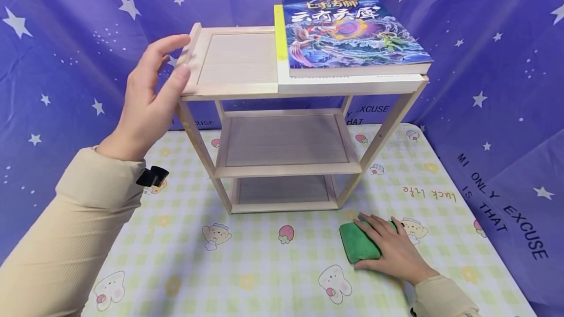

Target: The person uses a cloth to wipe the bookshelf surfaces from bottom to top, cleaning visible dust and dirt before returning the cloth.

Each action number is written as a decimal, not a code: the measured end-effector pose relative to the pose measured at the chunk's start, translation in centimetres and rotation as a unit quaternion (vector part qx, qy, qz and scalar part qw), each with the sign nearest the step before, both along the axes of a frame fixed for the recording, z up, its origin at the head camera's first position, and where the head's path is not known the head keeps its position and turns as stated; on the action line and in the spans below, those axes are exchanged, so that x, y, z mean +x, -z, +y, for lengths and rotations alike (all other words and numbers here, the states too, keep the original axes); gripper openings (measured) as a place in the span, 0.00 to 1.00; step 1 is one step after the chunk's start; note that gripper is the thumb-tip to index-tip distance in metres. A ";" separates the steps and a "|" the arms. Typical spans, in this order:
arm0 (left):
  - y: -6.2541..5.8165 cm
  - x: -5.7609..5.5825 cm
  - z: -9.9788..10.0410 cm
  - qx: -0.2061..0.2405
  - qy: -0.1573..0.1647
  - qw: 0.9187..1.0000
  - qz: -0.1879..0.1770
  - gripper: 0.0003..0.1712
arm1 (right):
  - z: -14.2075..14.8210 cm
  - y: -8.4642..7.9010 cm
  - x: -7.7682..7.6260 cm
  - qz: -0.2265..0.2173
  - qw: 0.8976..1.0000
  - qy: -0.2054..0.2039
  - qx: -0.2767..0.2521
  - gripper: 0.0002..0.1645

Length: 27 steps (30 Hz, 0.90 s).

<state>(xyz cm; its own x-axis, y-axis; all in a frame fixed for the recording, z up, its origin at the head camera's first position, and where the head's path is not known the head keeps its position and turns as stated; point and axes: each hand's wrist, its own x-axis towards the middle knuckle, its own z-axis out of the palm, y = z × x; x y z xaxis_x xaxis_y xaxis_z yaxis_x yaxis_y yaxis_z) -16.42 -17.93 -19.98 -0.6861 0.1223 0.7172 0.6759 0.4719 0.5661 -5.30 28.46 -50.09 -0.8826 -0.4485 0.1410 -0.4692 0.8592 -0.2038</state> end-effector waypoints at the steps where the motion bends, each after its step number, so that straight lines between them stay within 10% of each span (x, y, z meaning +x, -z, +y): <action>1: -0.1 0.0 0.1 0.014 0.006 1.000 -0.013 0.24 | 0.0 0.0 0.0 0.000 1.000 0.001 0.001 0.62; 12: -1.4 -0.5 0.6 0.163 0.056 0.969 -0.179 0.26 | -0.1 0.1 0.1 0.009 1.000 0.000 0.009 0.61; 27: -1.8 -2.6 0.0 0.103 -0.001 0.958 -0.268 0.26 | -0.2 0.3 0.0 0.003 1.000 0.005 0.009 0.61</action>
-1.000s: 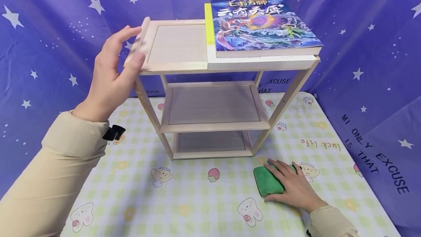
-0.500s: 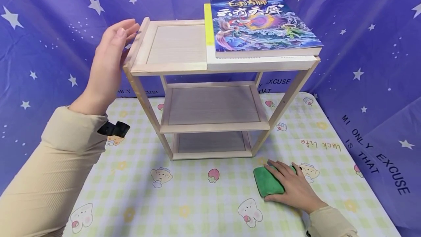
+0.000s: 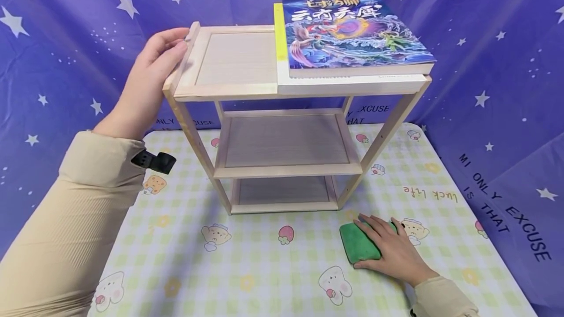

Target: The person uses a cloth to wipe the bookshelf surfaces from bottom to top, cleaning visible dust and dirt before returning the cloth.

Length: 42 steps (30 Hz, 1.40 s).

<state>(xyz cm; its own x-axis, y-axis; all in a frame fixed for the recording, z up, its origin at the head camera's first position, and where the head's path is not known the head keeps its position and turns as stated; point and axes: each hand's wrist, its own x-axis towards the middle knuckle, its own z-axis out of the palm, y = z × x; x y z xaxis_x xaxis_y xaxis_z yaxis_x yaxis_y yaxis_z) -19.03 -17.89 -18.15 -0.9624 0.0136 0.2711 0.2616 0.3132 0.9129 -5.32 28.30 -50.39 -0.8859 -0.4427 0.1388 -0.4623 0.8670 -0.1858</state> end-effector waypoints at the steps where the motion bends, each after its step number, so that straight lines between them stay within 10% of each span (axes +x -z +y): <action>1: 0.1 -0.1 -0.1 -0.005 0.005 1.000 -0.006 0.26 | 0.0 0.1 0.0 -0.001 1.000 0.000 0.000 0.61; 10: 0.4 -0.4 -0.2 0.062 0.082 0.993 -0.066 0.28 | 0.0 0.3 -0.2 0.005 1.000 -0.002 -0.001 0.62; 25: 1.7 -0.7 1.9 0.211 0.080 0.974 0.011 0.21 | 0.0 0.7 0.0 0.026 0.999 0.006 0.018 0.60; 42: 2.1 -0.9 2.5 0.231 0.093 0.968 0.035 0.17 | -1.8 0.5 -0.9 0.025 0.999 0.036 0.027 0.55</action>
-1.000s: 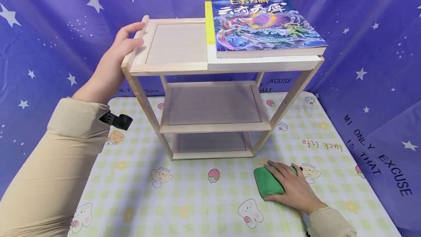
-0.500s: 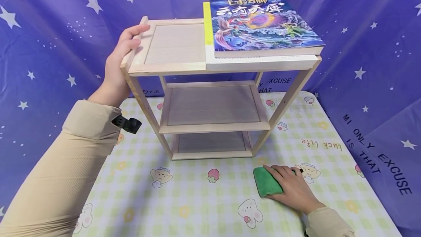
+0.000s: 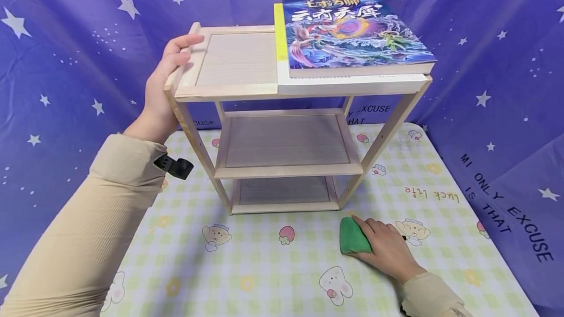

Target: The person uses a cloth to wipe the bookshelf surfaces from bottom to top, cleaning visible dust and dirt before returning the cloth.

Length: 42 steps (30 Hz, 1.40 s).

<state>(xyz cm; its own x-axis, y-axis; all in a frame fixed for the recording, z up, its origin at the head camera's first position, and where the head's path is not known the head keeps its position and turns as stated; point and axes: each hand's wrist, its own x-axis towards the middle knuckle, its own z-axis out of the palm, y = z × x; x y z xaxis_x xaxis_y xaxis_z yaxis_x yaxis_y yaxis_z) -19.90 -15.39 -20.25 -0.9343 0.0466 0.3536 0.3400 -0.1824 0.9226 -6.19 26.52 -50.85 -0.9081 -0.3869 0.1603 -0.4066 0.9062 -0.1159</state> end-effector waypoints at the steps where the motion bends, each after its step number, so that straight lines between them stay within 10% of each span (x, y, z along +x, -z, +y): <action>1: 0.0 0.0 0.0 0.002 -0.001 1.000 0.002 0.16 | -0.1 0.0 -0.1 -0.003 1.000 0.002 -0.002 0.55; 42: 0.1 0.4 -0.1 0.002 -0.003 1.000 0.018 0.16 | -8.5 -3.2 -3.2 0.043 0.992 0.067 -0.097 0.50</action>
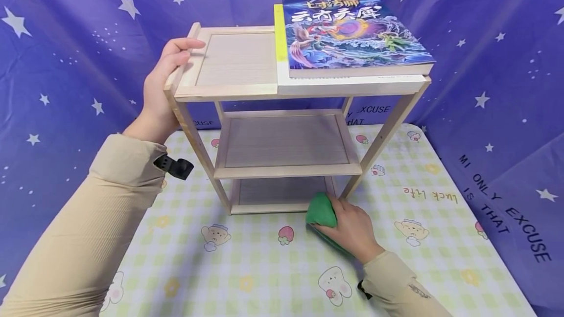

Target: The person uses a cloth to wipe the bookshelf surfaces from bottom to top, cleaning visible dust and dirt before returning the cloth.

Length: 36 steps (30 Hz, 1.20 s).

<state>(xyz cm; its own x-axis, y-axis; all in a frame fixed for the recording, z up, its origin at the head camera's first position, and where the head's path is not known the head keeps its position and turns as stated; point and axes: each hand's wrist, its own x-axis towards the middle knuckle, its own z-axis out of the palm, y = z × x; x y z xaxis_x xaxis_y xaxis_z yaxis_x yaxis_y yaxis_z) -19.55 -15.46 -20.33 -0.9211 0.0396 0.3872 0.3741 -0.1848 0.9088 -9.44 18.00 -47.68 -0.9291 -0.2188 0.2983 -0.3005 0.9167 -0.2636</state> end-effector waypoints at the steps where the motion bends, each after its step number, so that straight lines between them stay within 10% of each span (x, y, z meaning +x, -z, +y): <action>1: 0.0 0.0 0.0 -0.001 0.000 1.000 0.001 0.16 | -0.2 -0.1 -0.1 0.002 1.000 0.003 0.002 0.50; 15: 0.2 -0.1 0.1 0.011 -0.002 1.000 0.006 0.15 | -2.3 0.3 -1.5 0.095 0.994 -0.002 0.048 0.49; 36: 0.5 -0.3 0.3 0.032 -0.010 0.999 0.023 0.13 | -4.5 -0.1 -3.5 0.100 0.989 0.010 0.112 0.47</action>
<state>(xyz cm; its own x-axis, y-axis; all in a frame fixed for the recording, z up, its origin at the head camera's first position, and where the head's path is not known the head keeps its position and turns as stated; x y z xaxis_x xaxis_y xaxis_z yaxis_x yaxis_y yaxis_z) -19.87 -15.18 -20.80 -0.9028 -0.0040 0.4300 0.4189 -0.2338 0.8774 -12.89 13.53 -47.58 -0.8617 -0.2819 0.4218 -0.3068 0.9517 0.0093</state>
